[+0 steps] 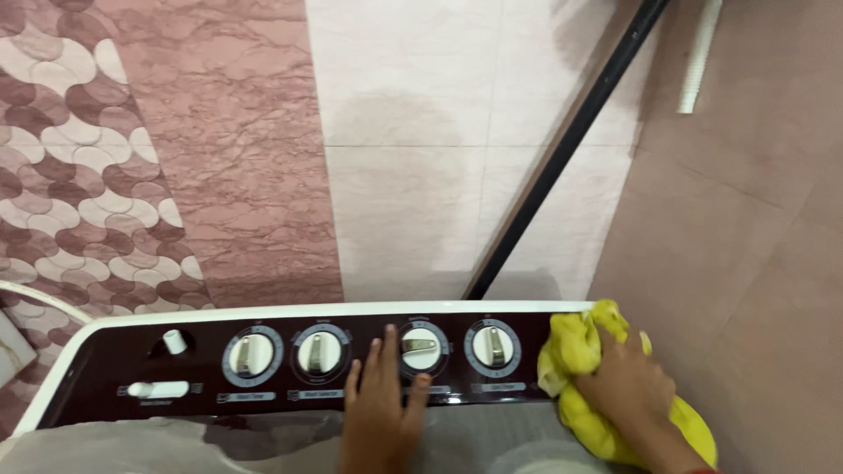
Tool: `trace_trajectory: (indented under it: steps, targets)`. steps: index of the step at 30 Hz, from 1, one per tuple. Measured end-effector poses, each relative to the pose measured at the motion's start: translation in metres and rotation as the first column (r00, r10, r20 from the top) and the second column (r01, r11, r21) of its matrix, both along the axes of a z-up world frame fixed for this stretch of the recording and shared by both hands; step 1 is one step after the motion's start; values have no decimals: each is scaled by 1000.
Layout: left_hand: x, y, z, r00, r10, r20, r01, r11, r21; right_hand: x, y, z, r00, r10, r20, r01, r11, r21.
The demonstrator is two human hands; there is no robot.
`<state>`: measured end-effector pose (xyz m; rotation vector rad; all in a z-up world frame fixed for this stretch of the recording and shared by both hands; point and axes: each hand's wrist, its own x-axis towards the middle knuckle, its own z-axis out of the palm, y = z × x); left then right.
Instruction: The person wipes the lower section of a wall with a yellow cloth, then moves to a washing machine. They proceed to wipe the top surface and control panel of the washing machine repeatedly with the same yellow cloth.
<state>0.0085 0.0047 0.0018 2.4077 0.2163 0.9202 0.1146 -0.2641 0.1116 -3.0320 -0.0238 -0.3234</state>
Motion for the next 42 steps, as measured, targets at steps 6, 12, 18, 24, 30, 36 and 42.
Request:
trace_trajectory:
  steps: [6, 12, 18, 24, 30, 36, 42]
  targets:
    - [-13, 8, 1, 978, -205, 35, 205, 922, -329, -86, 76, -6, 961, -19, -276, -37, 980, -197]
    - [-20, 79, -5, 987, -138, 81, 154, 957, -247, -117, 170, -17, 990, 78, -115, -50, 972, 229]
    - [-31, 155, -29, 941, 148, 304, -260, 893, 367, -94, 245, 40, 981, 39, -192, -5, 985, 175]
    - [-37, 148, -50, 960, 198, 199, -230, 961, 155, -124, 297, -4, 910, 334, -246, -390, 890, -237]
    - [-37, 152, -25, 950, 175, -259, -114, 966, 233, -139, 245, -11, 899, 197, -391, -315, 911, -265]
    - [-41, 145, 11, 791, 63, -608, 48, 985, 165, -131, 287, 3, 889, 417, -190, -446, 881, -156]
    - [-55, 140, 17, 802, 59, -595, 66, 980, 186, -127, 247, -28, 799, 577, -170, -601, 783, -162]
